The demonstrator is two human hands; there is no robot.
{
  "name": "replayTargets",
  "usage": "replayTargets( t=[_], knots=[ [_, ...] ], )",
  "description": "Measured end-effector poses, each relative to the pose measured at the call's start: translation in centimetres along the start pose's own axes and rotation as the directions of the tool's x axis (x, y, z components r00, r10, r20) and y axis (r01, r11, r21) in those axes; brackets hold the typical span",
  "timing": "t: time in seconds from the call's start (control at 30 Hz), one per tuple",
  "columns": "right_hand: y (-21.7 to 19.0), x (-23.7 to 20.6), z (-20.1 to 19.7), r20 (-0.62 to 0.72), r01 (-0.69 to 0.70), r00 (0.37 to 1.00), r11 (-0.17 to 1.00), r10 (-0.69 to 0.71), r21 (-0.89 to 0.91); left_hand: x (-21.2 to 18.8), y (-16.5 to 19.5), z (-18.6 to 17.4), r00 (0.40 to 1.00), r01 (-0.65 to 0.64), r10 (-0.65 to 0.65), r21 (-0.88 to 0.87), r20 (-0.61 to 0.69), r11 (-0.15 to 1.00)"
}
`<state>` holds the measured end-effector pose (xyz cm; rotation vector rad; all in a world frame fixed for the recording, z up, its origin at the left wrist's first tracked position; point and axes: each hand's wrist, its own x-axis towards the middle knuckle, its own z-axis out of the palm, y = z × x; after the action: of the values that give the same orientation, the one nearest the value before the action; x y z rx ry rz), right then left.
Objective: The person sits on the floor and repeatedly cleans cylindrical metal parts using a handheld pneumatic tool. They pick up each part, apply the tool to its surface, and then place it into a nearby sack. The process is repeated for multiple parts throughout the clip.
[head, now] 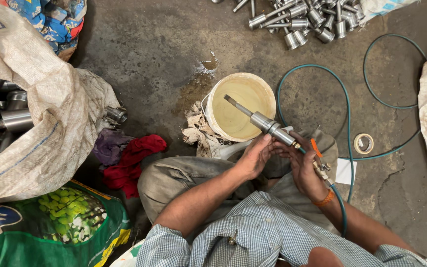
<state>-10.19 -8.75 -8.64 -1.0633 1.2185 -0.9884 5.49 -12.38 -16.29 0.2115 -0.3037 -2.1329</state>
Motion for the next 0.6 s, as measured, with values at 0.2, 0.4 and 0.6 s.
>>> replayTargets(
  t=[0.2,0.4,0.6],
  knots=[
    [-1.1,0.9,0.9,-0.047,-0.125,0.990,0.979,0.134,0.159,0.2,0.1,-0.3,0.999,0.004,-0.004,-0.018,-0.042,1.000],
    [-2.4,2.2,1.4,-0.061,-0.196,0.976,0.962,0.211,0.191,0.2,0.9,0.0,0.998,-0.028,0.027,-0.011,-0.048,1.000],
    [-2.4,3.1,1.0,-0.057,-0.260,0.959,0.943,0.277,0.207,0.3,2.0,1.0,0.998,-0.060,0.060,-0.004,-0.022,0.998]
  ],
)
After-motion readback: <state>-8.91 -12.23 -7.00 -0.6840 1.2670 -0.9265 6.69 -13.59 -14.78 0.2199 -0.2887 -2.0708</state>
